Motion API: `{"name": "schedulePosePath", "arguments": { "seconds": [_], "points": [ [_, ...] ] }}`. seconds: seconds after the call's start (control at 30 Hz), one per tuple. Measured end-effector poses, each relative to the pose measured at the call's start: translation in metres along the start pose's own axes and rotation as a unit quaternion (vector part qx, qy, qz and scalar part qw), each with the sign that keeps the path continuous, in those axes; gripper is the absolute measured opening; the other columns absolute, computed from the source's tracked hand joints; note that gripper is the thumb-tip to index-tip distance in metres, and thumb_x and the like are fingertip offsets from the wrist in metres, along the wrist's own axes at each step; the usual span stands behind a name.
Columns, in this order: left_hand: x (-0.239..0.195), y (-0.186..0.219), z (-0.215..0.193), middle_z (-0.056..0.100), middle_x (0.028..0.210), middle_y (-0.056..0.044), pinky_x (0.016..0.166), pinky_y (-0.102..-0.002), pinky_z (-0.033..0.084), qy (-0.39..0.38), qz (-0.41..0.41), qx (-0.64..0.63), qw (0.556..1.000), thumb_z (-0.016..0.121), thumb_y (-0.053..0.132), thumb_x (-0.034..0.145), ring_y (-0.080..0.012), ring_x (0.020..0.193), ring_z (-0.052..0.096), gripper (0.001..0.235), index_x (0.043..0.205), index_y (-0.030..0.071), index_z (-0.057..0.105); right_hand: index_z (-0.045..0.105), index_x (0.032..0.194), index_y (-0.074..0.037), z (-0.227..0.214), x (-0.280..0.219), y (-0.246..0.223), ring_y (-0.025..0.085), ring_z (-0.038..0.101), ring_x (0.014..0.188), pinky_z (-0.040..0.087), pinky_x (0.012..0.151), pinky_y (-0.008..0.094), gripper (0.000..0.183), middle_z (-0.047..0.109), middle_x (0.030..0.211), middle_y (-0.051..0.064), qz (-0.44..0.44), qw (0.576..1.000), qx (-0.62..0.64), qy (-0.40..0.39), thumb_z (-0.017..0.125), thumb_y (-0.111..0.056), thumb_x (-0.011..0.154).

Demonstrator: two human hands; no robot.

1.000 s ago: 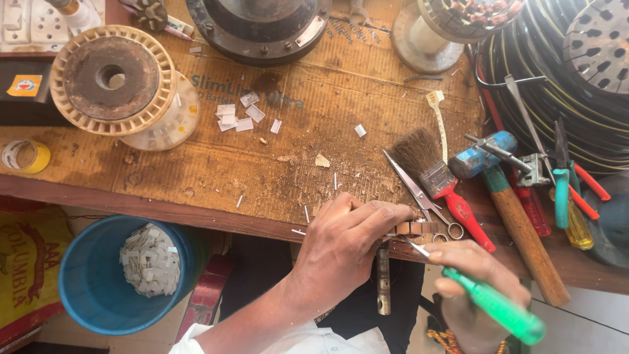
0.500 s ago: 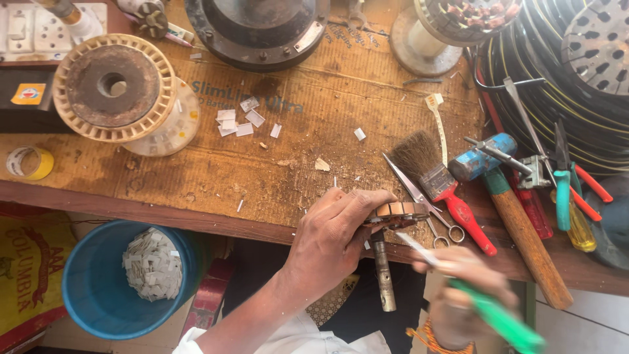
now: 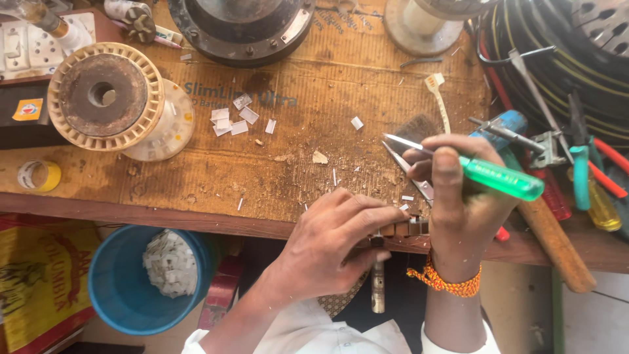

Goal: The person uses a green-handled screwdriver to pry and adjust copper windings on a motor rotor. They rotate the rotor to access different slots and continue the adjustment process throughout the clip.

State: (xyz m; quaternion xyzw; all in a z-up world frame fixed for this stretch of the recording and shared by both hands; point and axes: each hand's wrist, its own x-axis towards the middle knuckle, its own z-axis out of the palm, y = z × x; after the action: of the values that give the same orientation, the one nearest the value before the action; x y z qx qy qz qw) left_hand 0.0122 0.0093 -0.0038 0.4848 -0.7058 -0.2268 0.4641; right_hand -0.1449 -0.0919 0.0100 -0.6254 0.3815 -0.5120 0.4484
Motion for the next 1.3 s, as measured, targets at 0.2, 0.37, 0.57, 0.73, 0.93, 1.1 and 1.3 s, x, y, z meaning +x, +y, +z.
{"name": "schedulePosePath", "arguments": {
  "seconds": [0.2, 0.37, 0.57, 0.73, 0.93, 1.1, 1.3],
  "points": [
    [0.001, 0.004, -0.003, 0.075, 0.12, -0.007, 0.094, -0.036, 0.052, 0.009, -0.141, -0.108, 0.984, 0.072, 0.025, 0.096, -0.0249, 0.096, 0.061, 0.055, 0.147, 0.01, 0.059, 0.067, 0.112, 0.002, 0.009, 0.009, -0.008, 0.013, 0.076, 0.089, 0.059, 0.078, 0.023, 0.026, 0.075, 0.095, 0.009, -0.013, 0.993, -0.092, -0.069, 0.065, -0.024, 0.113],
    [0.009, 0.01, -0.004, 0.074, 0.106, -0.01, 0.09, -0.037, 0.052, -0.006, -0.194, -0.091, 0.977, 0.072, 0.02, 0.088, -0.0265, 0.094, 0.064, 0.048, 0.134, 0.009, 0.067, 0.069, 0.111, 0.0, 0.016, 0.018, -0.011, 0.011, 0.075, 0.085, 0.058, 0.075, 0.023, 0.022, 0.076, 0.092, 0.006, 0.009, 0.99, -0.123, -0.064, 0.066, -0.022, 0.109],
    [0.021, 0.019, -0.022, 0.073, 0.096, -0.011, 0.085, -0.04, 0.051, -0.101, -0.259, -0.043, 0.96, 0.07, 0.008, 0.079, -0.0304, 0.09, 0.061, 0.052, 0.13, 0.009, 0.068, 0.071, 0.107, -0.001, 0.02, 0.016, -0.021, 0.013, 0.073, 0.082, 0.053, 0.072, 0.028, 0.022, 0.074, 0.092, 0.007, -0.048, 0.976, -0.198, -0.076, 0.07, -0.023, 0.107],
    [0.032, 0.025, -0.017, 0.073, 0.099, -0.011, 0.084, -0.044, 0.05, -0.112, -0.227, 0.023, 0.967, 0.071, 0.007, 0.078, -0.0326, 0.093, 0.062, 0.046, 0.124, 0.008, 0.068, 0.071, 0.108, -0.001, 0.016, 0.023, -0.017, 0.013, 0.074, 0.082, 0.053, 0.07, 0.028, 0.022, 0.075, 0.092, 0.006, -0.026, 0.977, -0.196, -0.077, 0.069, -0.022, 0.106],
    [0.04, 0.03, -0.009, 0.073, 0.098, -0.007, 0.078, -0.046, 0.047, -0.114, -0.196, 0.094, 0.969, 0.075, 0.014, 0.084, -0.0311, 0.094, 0.066, 0.038, 0.121, 0.01, 0.065, 0.069, 0.107, 0.001, 0.01, 0.033, -0.005, 0.011, 0.076, 0.085, 0.059, 0.072, 0.024, 0.019, 0.075, 0.093, 0.005, 0.056, 0.99, -0.091, -0.096, 0.065, -0.018, 0.106],
    [0.041, 0.036, -0.01, 0.074, 0.104, -0.006, 0.074, -0.044, 0.046, -0.129, -0.192, 0.091, 0.969, 0.075, 0.014, 0.086, -0.0284, 0.099, 0.07, 0.033, 0.117, 0.009, 0.064, 0.068, 0.108, 0.001, 0.005, 0.029, -0.002, 0.011, 0.074, 0.087, 0.06, 0.072, 0.024, 0.02, 0.074, 0.094, 0.007, 0.112, 0.987, -0.008, -0.114, 0.063, -0.018, 0.105],
    [0.037, 0.036, -0.007, 0.073, 0.104, -0.006, 0.073, -0.044, 0.045, -0.167, -0.202, 0.13, 0.956, 0.074, 0.01, 0.083, -0.0284, 0.098, 0.069, 0.038, 0.119, 0.008, 0.063, 0.068, 0.11, 0.002, -0.003, 0.021, 0.001, 0.012, 0.071, 0.085, 0.056, 0.073, 0.024, 0.021, 0.075, 0.093, 0.008, 0.137, 0.984, 0.015, -0.111, 0.063, -0.018, 0.104]
  ]
}}
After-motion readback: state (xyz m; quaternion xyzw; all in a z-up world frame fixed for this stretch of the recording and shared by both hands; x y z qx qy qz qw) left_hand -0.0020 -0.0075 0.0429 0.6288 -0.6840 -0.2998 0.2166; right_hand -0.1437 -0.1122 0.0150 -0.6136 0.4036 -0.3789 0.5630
